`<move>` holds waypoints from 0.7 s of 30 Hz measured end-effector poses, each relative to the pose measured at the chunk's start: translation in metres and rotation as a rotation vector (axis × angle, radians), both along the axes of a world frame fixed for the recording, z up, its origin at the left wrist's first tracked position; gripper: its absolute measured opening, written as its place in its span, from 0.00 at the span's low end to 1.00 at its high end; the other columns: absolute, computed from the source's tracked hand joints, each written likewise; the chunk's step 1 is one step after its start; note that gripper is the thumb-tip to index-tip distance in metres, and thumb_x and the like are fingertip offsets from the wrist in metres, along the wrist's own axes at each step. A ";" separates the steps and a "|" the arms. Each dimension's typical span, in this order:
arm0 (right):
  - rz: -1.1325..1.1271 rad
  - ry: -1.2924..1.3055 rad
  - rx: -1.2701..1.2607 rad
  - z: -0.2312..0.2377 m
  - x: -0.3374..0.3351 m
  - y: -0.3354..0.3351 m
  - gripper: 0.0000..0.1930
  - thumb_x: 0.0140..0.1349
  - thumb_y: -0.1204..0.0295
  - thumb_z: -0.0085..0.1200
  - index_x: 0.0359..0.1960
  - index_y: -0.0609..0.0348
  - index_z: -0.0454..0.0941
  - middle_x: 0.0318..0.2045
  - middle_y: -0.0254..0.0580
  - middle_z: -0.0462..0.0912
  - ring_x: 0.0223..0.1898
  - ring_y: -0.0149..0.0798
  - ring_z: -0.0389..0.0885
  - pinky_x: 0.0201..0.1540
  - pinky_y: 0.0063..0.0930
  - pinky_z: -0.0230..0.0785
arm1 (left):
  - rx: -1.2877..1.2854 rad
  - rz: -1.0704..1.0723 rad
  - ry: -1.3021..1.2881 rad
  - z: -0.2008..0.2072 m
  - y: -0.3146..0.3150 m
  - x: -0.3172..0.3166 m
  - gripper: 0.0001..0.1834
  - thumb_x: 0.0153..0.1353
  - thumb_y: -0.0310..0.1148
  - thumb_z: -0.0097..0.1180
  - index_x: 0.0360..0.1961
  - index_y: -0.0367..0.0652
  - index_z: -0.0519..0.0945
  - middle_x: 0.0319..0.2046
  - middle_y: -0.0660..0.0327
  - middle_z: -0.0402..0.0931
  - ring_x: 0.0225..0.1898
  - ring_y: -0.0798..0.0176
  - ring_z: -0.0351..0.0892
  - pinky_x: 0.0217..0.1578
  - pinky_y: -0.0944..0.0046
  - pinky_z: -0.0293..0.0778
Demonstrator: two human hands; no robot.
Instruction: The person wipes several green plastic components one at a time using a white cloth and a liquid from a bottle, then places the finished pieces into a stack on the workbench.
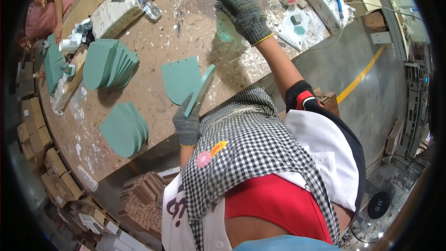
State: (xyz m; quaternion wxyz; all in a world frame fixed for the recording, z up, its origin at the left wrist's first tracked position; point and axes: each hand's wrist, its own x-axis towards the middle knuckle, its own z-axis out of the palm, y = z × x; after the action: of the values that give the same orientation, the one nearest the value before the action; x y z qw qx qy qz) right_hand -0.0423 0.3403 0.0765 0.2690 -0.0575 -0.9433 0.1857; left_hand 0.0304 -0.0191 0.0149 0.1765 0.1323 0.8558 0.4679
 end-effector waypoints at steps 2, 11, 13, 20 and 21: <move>-0.055 -0.010 -0.007 0.011 0.002 -0.002 0.13 0.68 0.65 0.56 0.51 0.53 0.82 0.47 0.48 0.84 0.51 0.53 0.81 0.57 0.46 0.73 | 0.089 0.100 -0.135 -0.009 0.000 0.001 0.19 0.62 0.24 0.66 0.55 0.35 0.83 0.45 0.54 0.86 0.44 0.65 0.83 0.48 0.64 0.77; -0.028 -0.052 -0.283 -0.028 0.006 0.013 0.21 0.58 0.63 0.68 0.51 0.57 0.78 0.42 0.50 0.82 0.43 0.52 0.83 0.48 0.43 0.75 | -0.156 -0.257 0.410 0.052 -0.001 -0.026 0.19 0.62 0.38 0.65 0.51 0.41 0.84 0.46 0.50 0.84 0.47 0.48 0.84 0.49 0.53 0.78; 0.020 0.056 -0.137 -0.036 -0.007 0.021 0.19 0.58 0.65 0.67 0.49 0.56 0.77 0.41 0.49 0.82 0.42 0.48 0.83 0.47 0.41 0.75 | -0.291 -0.327 0.661 0.036 0.001 -0.023 0.26 0.64 0.46 0.59 0.58 0.41 0.79 0.47 0.50 0.84 0.50 0.49 0.81 0.55 0.52 0.74; -0.029 0.180 -1.651 -0.092 0.051 0.116 0.12 0.74 0.60 0.51 0.43 0.55 0.77 0.38 0.35 0.82 0.39 0.32 0.80 0.47 0.32 0.75 | -0.723 -0.475 0.075 0.060 0.063 -0.047 0.26 0.69 0.46 0.52 0.61 0.42 0.73 0.42 0.53 0.85 0.41 0.52 0.86 0.41 0.51 0.80; 0.688 0.014 -1.993 -0.146 0.076 0.176 0.17 0.71 0.52 0.52 0.40 0.54 0.75 0.38 0.34 0.82 0.42 0.36 0.80 0.50 0.39 0.74 | -0.757 -0.549 0.014 0.062 0.067 -0.049 0.25 0.69 0.46 0.52 0.60 0.41 0.75 0.39 0.53 0.85 0.39 0.52 0.86 0.39 0.51 0.80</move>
State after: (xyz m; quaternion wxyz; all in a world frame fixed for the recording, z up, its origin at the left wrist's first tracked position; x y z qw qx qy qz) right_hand 0.0336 0.5161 -0.0693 0.0382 0.0192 -0.3280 0.9437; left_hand -0.0183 0.0478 0.0774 0.3239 0.2832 0.9008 0.0580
